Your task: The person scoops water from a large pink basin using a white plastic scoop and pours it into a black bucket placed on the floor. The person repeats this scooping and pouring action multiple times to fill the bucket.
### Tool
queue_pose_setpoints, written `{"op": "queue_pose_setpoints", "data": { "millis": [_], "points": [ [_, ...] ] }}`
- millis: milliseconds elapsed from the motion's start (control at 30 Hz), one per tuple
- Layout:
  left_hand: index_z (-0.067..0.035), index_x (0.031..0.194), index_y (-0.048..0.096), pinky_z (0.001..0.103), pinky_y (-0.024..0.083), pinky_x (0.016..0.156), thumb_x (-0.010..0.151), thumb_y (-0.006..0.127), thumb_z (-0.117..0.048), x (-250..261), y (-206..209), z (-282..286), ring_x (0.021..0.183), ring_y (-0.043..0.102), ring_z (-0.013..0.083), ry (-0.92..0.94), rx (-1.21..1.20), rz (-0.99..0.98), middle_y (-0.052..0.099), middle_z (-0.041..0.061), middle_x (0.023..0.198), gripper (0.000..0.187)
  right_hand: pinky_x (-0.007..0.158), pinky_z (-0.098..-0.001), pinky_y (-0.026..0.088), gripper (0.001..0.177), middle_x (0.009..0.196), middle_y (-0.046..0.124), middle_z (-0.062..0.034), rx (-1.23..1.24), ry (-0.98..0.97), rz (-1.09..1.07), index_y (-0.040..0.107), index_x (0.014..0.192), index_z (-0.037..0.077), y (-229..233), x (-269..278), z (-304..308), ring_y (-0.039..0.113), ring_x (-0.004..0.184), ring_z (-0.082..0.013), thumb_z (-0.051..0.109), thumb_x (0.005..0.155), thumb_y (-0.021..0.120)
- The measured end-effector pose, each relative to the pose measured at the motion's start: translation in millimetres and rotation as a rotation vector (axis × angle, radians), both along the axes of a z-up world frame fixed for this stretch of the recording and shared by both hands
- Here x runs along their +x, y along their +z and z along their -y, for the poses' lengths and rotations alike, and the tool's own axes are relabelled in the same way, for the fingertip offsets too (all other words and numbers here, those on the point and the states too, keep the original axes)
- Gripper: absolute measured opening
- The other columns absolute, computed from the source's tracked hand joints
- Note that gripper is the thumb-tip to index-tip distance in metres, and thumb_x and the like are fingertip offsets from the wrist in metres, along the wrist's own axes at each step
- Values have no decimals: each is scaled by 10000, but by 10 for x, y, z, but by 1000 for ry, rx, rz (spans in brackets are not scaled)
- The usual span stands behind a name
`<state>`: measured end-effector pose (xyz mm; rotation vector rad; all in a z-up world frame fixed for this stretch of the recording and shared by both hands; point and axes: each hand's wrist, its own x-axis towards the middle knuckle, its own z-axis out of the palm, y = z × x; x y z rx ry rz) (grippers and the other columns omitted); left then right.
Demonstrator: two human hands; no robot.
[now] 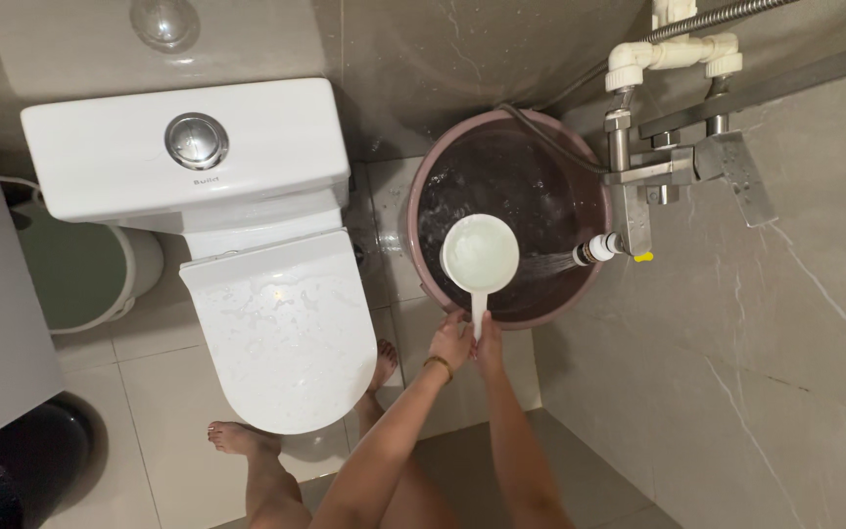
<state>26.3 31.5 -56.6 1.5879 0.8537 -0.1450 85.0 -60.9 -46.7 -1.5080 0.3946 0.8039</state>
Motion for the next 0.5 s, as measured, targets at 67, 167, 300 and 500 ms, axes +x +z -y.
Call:
{"op": "queue_pose_setpoints", "data": {
  "millis": [67,167,300,500],
  "points": [
    [-90,1359,565,444,528,943,952,631,-277,16,273,-37,1097,668,367,-1,-77,5,611,175,1345,452,321,-237,268,439,570,486,5,-33,-24,-6,618,1004,128,207,-118,-15,382,371,-83,508,1029,401],
    [-61,1356,567,410,571,882,984,616,-279,-49,658,-123,1106,693,319,65,-150,147,678,175,1244,434,313,-247,285,500,548,495,-8,71,40,51,667,1069,103,591,-322,-1,375,357,-84,508,1018,377],
    [-22,1278,629,359,596,812,980,652,-267,-385,985,-265,946,753,247,103,-293,229,760,149,1077,387,329,-263,300,499,556,464,-22,75,128,13,565,962,38,1014,-581,78,381,383,-98,488,1085,387],
    [14,1182,676,298,621,756,975,671,-204,-1399,1559,-683,873,726,134,244,-536,356,756,100,1014,300,300,-269,273,586,507,421,-30,25,359,-30,601,940,-27,1637,-1188,-197,338,338,-107,505,1055,386]
  ]
}}
